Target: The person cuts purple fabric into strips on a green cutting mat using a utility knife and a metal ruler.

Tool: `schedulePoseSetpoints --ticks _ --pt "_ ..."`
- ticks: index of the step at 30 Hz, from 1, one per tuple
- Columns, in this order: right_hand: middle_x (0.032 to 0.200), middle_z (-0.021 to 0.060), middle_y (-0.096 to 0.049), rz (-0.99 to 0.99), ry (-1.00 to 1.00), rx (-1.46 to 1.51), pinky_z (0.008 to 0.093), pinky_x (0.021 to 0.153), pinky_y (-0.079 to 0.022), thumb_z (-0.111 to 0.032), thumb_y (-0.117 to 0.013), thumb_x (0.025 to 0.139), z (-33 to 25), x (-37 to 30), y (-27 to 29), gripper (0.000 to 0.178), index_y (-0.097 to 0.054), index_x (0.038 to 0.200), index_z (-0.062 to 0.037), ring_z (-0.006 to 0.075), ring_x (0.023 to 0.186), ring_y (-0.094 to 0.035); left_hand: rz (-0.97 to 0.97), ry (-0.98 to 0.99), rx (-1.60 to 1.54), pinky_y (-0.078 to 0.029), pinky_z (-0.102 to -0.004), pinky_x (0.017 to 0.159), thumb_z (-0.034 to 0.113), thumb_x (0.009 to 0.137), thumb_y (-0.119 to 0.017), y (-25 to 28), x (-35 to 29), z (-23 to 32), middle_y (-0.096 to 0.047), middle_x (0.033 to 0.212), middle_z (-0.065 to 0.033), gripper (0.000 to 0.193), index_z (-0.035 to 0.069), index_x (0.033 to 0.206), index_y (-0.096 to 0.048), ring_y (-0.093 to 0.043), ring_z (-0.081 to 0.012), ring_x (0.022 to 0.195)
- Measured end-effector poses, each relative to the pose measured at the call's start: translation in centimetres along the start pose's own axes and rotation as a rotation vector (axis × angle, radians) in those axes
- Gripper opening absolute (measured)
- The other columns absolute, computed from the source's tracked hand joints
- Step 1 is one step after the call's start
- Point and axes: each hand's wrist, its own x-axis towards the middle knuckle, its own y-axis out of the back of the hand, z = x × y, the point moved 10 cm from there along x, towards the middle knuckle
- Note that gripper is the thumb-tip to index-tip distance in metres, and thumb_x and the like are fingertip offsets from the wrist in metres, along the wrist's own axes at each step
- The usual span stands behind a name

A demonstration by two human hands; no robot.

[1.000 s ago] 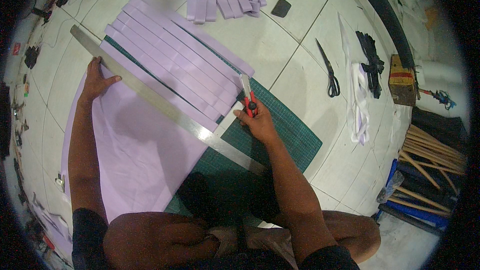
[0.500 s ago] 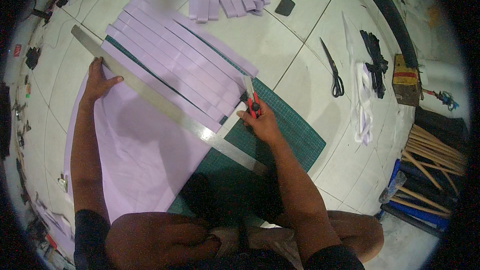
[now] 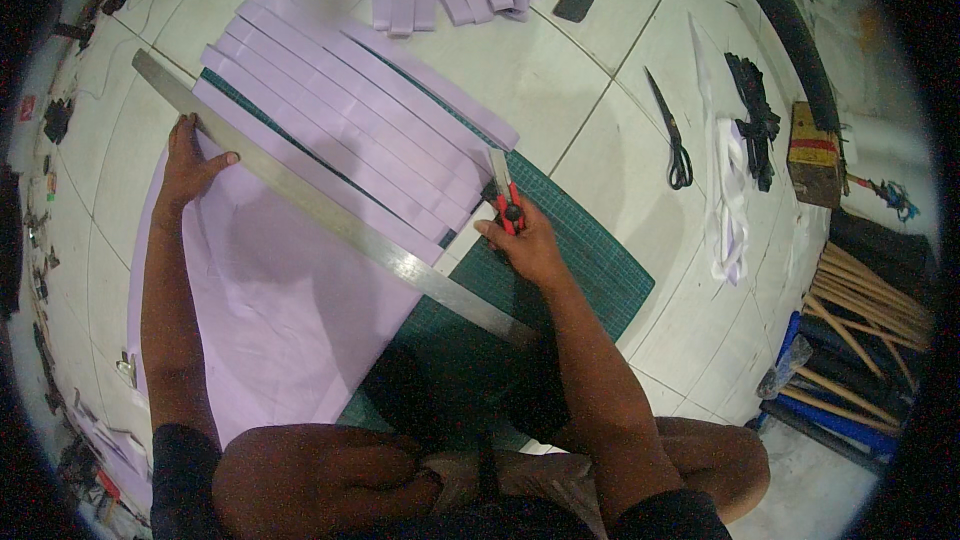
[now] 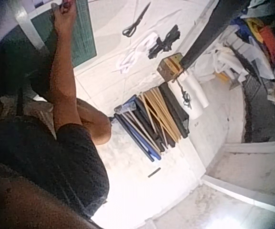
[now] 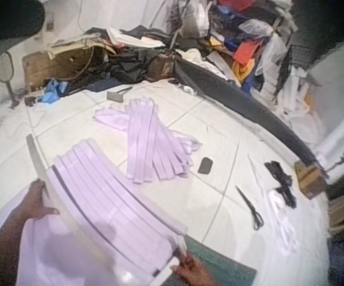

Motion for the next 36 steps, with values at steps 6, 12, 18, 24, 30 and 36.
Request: schedulePoseSetpoints --ticks 6,12,18,24,30,36 --pt "0.088 0.004 -0.062 -0.048 -0.046 -0.022 0.0269 0.061 -0.051 -0.021 -0.082 0.082 -0.5 0.3 -0.9 0.049 -0.055 0.118 -0.0004 0.0121 0.071 -0.06 0.033 -0.001 0.11 -0.027 -0.0457 0.117 0.051 0.069 -0.081 0.4 -0.4 -1.5 -0.04 0.148 -0.0264 0.099 -0.005 0.141 -0.043 -0.032 -0.0386 0.142" --pt "0.092 0.0075 -0.064 -0.001 -0.084 0.181 0.029 0.056 -0.054 -0.02 -0.077 0.086 -6.1 -0.1 0.4 0.043 -0.052 0.117 -0.0016 0.0152 0.073 -0.065 0.353 -0.058 0.26 -0.024 -0.0599 0.113 0.035 0.092 -0.061 1.0 0.1 1.2 -0.05 0.139 -0.0258 0.052 -0.001 0.129 -0.055 -0.041 -0.041 0.134" --pt "0.084 0.0068 -0.064 -0.089 0.051 0.053 0.0277 0.055 -0.052 -0.018 -0.073 0.088 -14.9 5.7 -9.5 0.037 -0.056 0.113 0.003 0.0133 0.068 -0.063 0.448 -0.004 0.069 -0.02 -0.0573 0.117 0.026 0.098 -0.054 1.6 -2.2 -0.4 -0.048 0.141 -0.0233 0.041 0.0 0.13 -0.054 -0.036 -0.0427 0.138" --pt "0.092 0.0079 -0.062 -0.21 0.252 0.145 0.0276 0.053 -0.049 -0.017 -0.069 0.091 -24.3 15.4 -22.4 0.035 -0.052 0.114 0.0025 0.013 0.071 -0.061 0.446 0.027 -0.032 -0.022 -0.0559 0.118 0.019 0.098 -0.053 1.7 -1.7 0.7 -0.047 0.141 -0.0236 0.039 0.001 0.132 -0.052 -0.037 -0.0441 0.138" --pt "0.088 0.0083 -0.063 -0.239 0.314 0.136 0.0282 0.054 -0.05 -0.015 -0.07 0.09 -30.2 20.6 -32.6 0.033 -0.053 0.112 0.0017 0.0139 0.072 -0.063 0.442 0.059 0.007 -0.021 -0.0572 0.118 0.019 0.097 -0.052 1.7 -1.9 0.4 -0.046 0.142 -0.0238 0.041 0.0 0.134 -0.051 -0.035 -0.0432 0.139" --pt "0.088 0.0086 -0.064 -0.222 0.316 -0.061 0.0289 0.054 -0.053 -0.016 -0.07 0.089 -29.9 23.2 -35.1 0.031 -0.053 0.11 0.0003 0.015 0.072 -0.065 0.42 0.081 -0.025 -0.021 -0.0574 0.118 0.019 0.096 -0.053 1.6 -1.7 0.1 -0.045 0.144 -0.0239 0.043 0.0 0.134 -0.051 -0.035 -0.0431 0.14"
